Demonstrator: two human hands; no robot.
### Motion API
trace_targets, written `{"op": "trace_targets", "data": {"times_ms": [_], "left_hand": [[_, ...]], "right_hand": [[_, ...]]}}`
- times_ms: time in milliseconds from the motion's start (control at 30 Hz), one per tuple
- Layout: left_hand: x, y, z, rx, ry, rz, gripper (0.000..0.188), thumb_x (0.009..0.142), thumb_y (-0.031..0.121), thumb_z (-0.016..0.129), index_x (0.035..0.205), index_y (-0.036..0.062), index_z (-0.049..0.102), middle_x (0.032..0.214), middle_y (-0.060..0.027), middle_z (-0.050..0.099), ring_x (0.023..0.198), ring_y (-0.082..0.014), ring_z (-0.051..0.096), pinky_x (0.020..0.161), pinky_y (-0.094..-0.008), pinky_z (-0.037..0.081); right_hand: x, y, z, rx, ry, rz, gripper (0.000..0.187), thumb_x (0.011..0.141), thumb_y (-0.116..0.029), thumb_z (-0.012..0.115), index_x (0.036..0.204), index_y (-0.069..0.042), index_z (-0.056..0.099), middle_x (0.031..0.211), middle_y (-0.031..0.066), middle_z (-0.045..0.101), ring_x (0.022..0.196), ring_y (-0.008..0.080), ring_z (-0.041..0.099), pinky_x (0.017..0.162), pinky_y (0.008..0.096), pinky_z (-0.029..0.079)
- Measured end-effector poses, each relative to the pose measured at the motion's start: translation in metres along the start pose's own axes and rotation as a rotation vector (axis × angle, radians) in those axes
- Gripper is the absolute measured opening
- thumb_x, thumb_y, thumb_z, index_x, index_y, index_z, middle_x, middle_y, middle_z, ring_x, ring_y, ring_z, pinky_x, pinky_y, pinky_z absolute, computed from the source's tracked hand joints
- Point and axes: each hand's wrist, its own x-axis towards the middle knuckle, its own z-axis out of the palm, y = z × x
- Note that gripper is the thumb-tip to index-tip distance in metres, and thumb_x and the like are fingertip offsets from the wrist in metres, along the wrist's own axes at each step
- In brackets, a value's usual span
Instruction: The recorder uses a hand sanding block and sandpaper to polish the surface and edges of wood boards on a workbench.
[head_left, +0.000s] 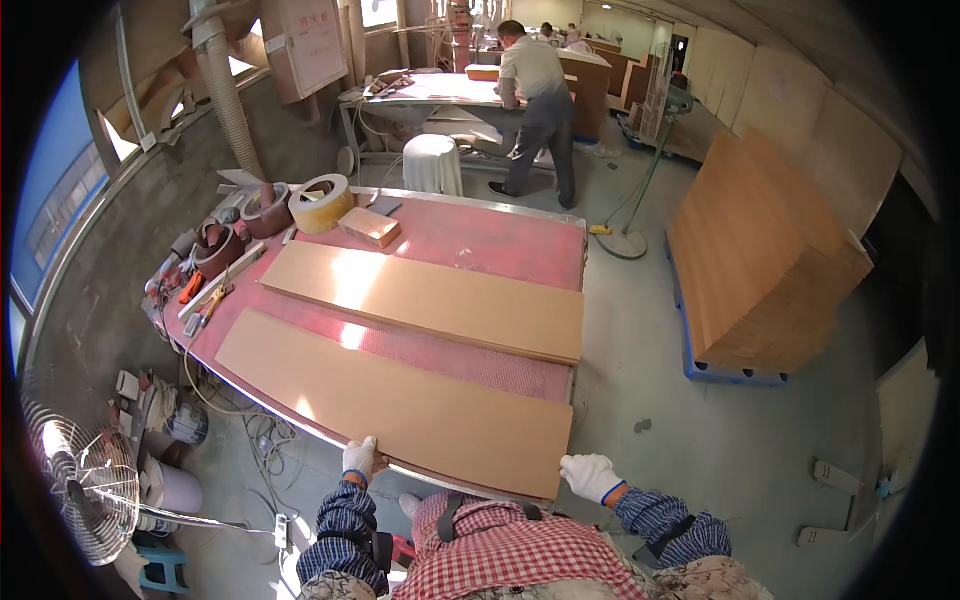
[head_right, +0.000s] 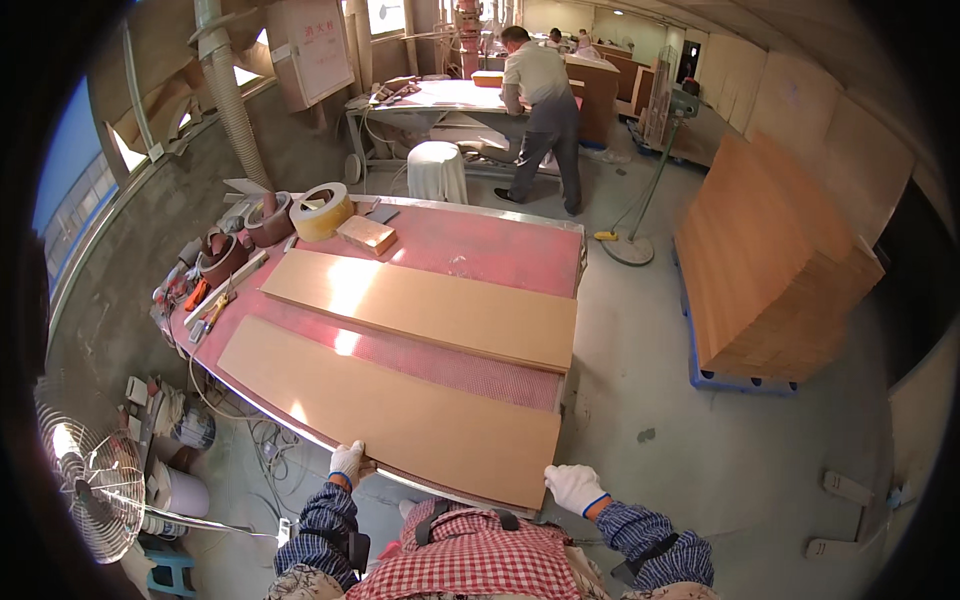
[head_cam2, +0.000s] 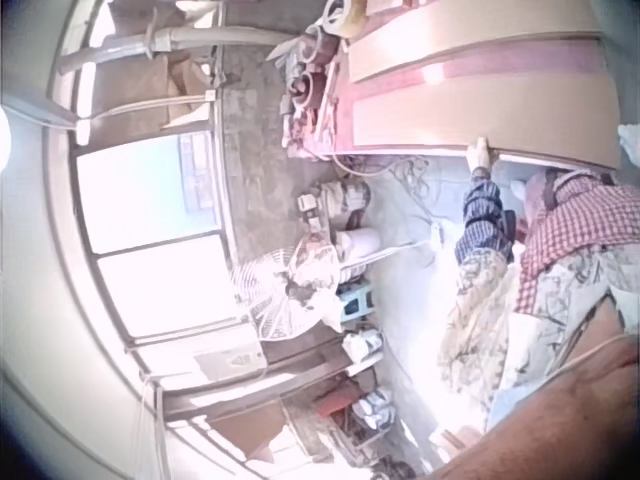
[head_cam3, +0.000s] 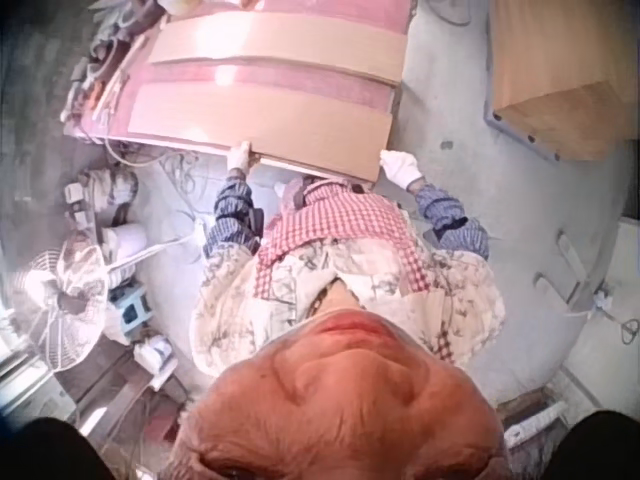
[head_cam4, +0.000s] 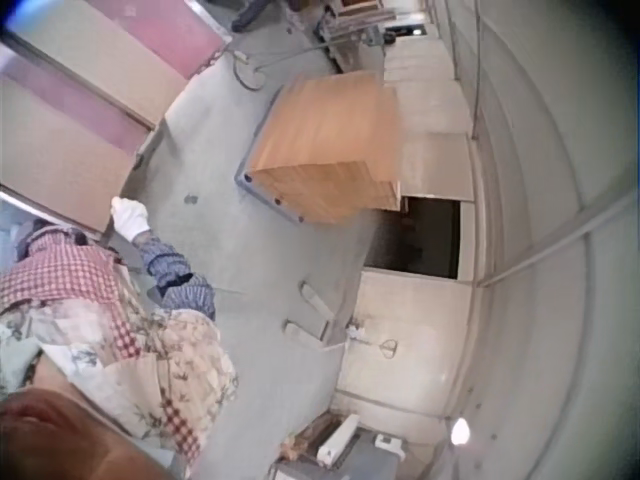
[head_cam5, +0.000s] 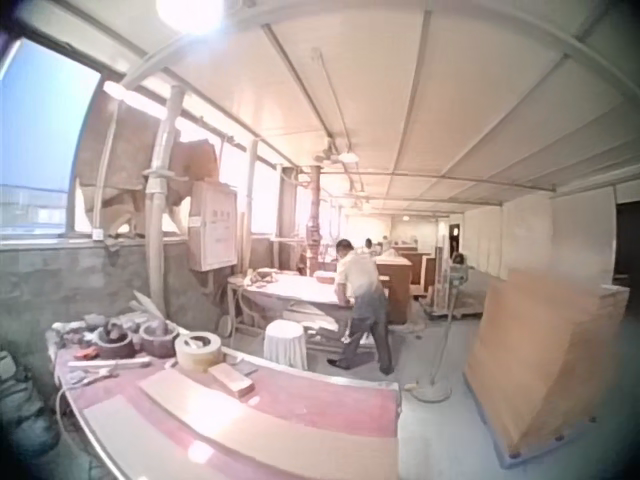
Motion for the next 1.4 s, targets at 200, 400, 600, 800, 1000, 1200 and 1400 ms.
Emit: {"op": "trace_targets", "data": {"times_ms": [200, 400, 600, 800, 1000, 1200, 1400], "left_hand": [[-0.002, 0.006, 0.006, 0.04, -0.001, -0.001, 0.029, 0.095, 0.023, 0.053, 0.096, -0.0046, 0.061, 0.078, -0.016, 0.068, 0.058, -0.023, 0.067, 0.052, -0.0351, 0.06], [-0.003, 0.0, 0.007, 0.027, 0.014, 0.003, 0.029, 0.094, 0.022, 0.055, 0.093, -0.0056, 0.061, 0.076, -0.0159, 0.067, 0.055, -0.0233, 0.066, 0.049, -0.0353, 0.059], [-0.003, 0.001, 0.009, 0.028, 0.022, 0.014, 0.027, 0.094, 0.021, 0.055, 0.092, -0.0053, 0.06, 0.075, -0.0158, 0.066, 0.055, -0.0238, 0.067, 0.048, -0.0356, 0.059], [-0.002, -0.002, 0.008, -0.004, 0.032, 0.028, 0.025, 0.094, 0.021, 0.056, 0.095, -0.0035, 0.057, 0.077, -0.0157, 0.066, 0.055, -0.0243, 0.066, 0.049, -0.0367, 0.059], [-0.001, 0.002, 0.007, -0.01, 0.024, 0.02, 0.026, 0.093, 0.018, 0.059, 0.101, -0.0043, 0.051, 0.078, -0.0175, 0.065, 0.056, -0.0264, 0.066, 0.047, -0.0376, 0.058], [0.004, -0.003, 0.004, -0.032, 0.019, 0.017, 0.025, 0.093, 0.018, 0.059, 0.102, -0.003, 0.05, 0.08, -0.0167, 0.065, 0.056, -0.026, 0.066, 0.048, -0.0377, 0.058], [0.004, -0.004, 0.006, -0.02, 0.008, 0.032, 0.023, 0.093, 0.018, 0.058, 0.101, -0.0013, 0.05, 0.081, -0.0167, 0.065, 0.057, -0.025, 0.066, 0.049, -0.0383, 0.059]], "right_hand": [[0.001, 0.005, 0.009, 0.017, 0.012, 0.013, 0.019, 0.092, -0.027, 0.056, 0.093, -0.008, 0.061, 0.079, 0.0145, 0.069, 0.07, 0.0338, 0.068, 0.06, 0.0468, 0.053], [0.0, 0.01, 0.012, 0.013, 0.031, -0.011, 0.02, 0.093, -0.028, 0.055, 0.094, -0.009, 0.06, 0.078, 0.0144, 0.069, 0.07, 0.034, 0.068, 0.061, 0.0469, 0.053], [0.002, 0.01, 0.009, 0.01, -0.004, 0.018, 0.021, 0.093, -0.029, 0.056, 0.095, -0.008, 0.06, 0.079, 0.0147, 0.069, 0.072, 0.0351, 0.068, 0.063, 0.0484, 0.053], [-0.001, 0.005, 0.007, -0.006, -0.026, 0.028, 0.021, 0.093, -0.028, 0.055, 0.095, -0.008, 0.06, 0.081, 0.0156, 0.07, 0.073, 0.0353, 0.069, 0.064, 0.0485, 0.053], [0.002, 0.007, 0.009, -0.016, -0.011, -0.002, 0.021, 0.093, -0.028, 0.055, 0.094, -0.008, 0.061, 0.08, 0.0157, 0.069, 0.073, 0.0353, 0.069, 0.063, 0.0483, 0.054], [0.0, 0.006, 0.011, -0.013, 0.008, -0.006, 0.02, 0.092, -0.027, 0.056, 0.093, -0.008, 0.06, 0.079, 0.0154, 0.069, 0.072, 0.0347, 0.069, 0.062, 0.0473, 0.054], [-0.001, 0.004, 0.006, -0.009, 0.021, -0.007, 0.02, 0.092, -0.026, 0.056, 0.09, -0.007, 0.059, 0.078, 0.0153, 0.068, 0.071, 0.0343, 0.069, 0.061, 0.0469, 0.053]]}}
